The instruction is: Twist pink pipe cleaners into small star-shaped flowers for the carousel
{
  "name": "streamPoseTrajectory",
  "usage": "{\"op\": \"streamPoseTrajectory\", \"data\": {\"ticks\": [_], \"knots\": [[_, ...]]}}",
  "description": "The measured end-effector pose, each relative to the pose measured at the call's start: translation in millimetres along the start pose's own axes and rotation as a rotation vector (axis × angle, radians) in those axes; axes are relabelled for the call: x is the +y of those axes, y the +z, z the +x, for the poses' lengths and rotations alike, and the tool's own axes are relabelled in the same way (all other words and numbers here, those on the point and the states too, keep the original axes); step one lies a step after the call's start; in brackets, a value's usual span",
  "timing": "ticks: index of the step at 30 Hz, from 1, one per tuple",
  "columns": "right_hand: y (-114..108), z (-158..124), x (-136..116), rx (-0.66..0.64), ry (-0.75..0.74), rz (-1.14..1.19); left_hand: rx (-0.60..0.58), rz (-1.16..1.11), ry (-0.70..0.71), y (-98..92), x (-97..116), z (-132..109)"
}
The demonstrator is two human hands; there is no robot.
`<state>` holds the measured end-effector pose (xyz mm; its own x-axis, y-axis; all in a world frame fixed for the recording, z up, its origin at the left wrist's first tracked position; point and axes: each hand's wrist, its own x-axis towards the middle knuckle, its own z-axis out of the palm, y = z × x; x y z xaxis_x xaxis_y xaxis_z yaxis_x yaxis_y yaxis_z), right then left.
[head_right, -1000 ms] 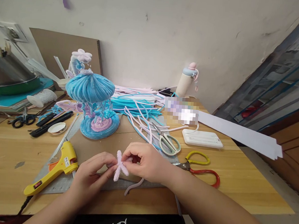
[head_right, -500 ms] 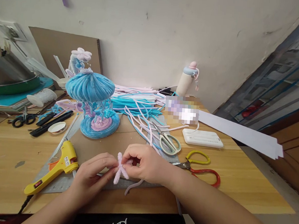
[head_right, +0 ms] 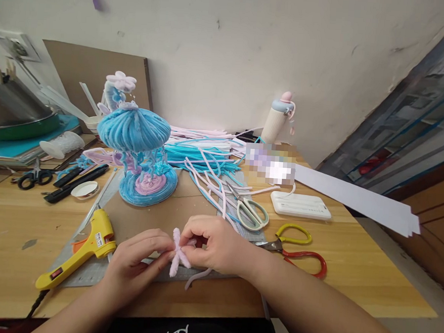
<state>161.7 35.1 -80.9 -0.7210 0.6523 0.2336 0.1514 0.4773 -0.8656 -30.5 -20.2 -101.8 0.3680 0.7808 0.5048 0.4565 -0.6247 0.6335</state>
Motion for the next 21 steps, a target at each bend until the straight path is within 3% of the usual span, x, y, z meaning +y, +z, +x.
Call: {"op": "streamPoseTrajectory", "data": {"ticks": [21], "knots": [[-0.6, -0.5, -0.2, -0.018, 0.001, -0.006, -0.022, -0.016, -0.002, -1.3, 1.5, 1.6]]}}
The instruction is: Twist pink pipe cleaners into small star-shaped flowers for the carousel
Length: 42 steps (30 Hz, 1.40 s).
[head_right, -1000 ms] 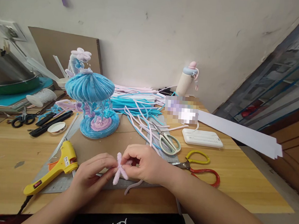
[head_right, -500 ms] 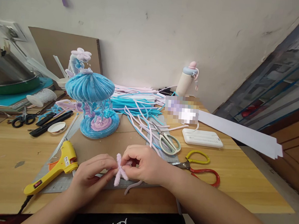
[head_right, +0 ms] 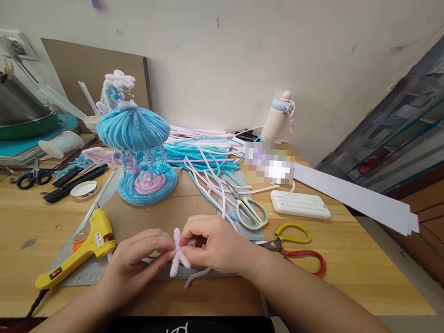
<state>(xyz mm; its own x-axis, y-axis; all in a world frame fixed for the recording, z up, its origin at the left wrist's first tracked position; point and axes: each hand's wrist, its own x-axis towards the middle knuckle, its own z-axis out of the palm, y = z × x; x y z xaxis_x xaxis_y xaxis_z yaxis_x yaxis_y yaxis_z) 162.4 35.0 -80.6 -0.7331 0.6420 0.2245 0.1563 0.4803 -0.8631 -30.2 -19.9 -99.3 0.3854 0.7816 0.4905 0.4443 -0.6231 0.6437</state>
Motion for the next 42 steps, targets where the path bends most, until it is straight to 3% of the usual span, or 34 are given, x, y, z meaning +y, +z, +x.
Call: {"op": "streamPoseTrajectory", "data": {"ticks": [42], "knots": [[1.4, 2.7, -1.5, 0.031, 0.050, 0.087, -0.003, -0.038, -0.084, -3.0, 1.1, 5.3]]}}
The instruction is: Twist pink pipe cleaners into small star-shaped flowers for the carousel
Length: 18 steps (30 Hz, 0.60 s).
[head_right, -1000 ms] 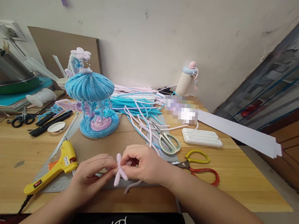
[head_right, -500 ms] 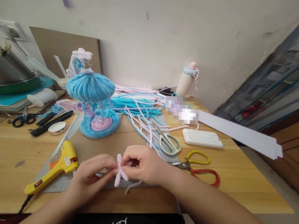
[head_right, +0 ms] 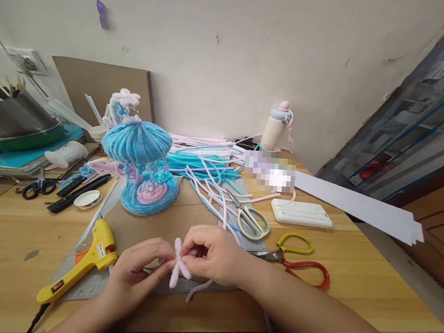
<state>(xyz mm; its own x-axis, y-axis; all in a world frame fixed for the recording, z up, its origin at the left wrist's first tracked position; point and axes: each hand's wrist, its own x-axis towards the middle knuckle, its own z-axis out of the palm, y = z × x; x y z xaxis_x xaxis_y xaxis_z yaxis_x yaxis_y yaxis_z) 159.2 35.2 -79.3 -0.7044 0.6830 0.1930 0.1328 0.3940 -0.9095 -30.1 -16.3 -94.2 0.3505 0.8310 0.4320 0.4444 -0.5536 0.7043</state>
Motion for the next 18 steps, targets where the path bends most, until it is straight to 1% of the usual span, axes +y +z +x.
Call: {"op": "streamPoseTrajectory", "data": {"ticks": [14, 18], "knots": [[1.9, 0.9, 7.4, 0.022, -0.005, 0.007, -0.031, -0.009, -0.050, -0.4, -0.4, 0.6], [2.0, -0.3, 8.3, 0.003, -0.049, 0.010, -0.025, -0.041, -0.057, -0.1, -0.3, -0.9]]}}
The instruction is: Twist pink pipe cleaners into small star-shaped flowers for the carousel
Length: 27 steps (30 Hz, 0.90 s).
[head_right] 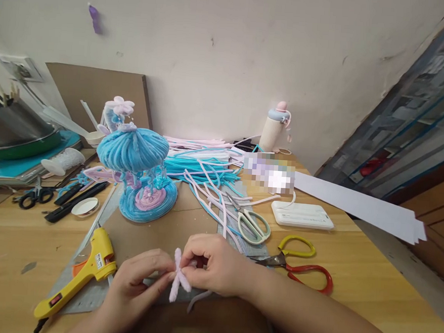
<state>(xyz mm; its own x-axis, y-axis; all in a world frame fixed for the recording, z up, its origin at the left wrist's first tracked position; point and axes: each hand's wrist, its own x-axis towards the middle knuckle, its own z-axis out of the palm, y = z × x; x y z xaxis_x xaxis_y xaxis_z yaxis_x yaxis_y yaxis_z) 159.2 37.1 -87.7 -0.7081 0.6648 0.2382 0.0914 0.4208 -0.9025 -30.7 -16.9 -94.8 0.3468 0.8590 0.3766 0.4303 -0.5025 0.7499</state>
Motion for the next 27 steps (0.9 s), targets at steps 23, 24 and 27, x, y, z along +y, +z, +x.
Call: {"op": "streamPoseTrajectory", "data": {"ticks": [23, 24, 27], "knots": [[0, 4, 14, 0.060, 0.101, 0.145, -0.074, -0.115, -0.174, -3.0, -7, 15], [0, 5, 15, 0.063, 0.103, 0.145, -0.074, -0.108, -0.176, -2.5, -7, 15], [-1, 6, 16, 0.072, 0.128, 0.143, -0.059, -0.077, -0.188, -0.6, -7, 14]]}}
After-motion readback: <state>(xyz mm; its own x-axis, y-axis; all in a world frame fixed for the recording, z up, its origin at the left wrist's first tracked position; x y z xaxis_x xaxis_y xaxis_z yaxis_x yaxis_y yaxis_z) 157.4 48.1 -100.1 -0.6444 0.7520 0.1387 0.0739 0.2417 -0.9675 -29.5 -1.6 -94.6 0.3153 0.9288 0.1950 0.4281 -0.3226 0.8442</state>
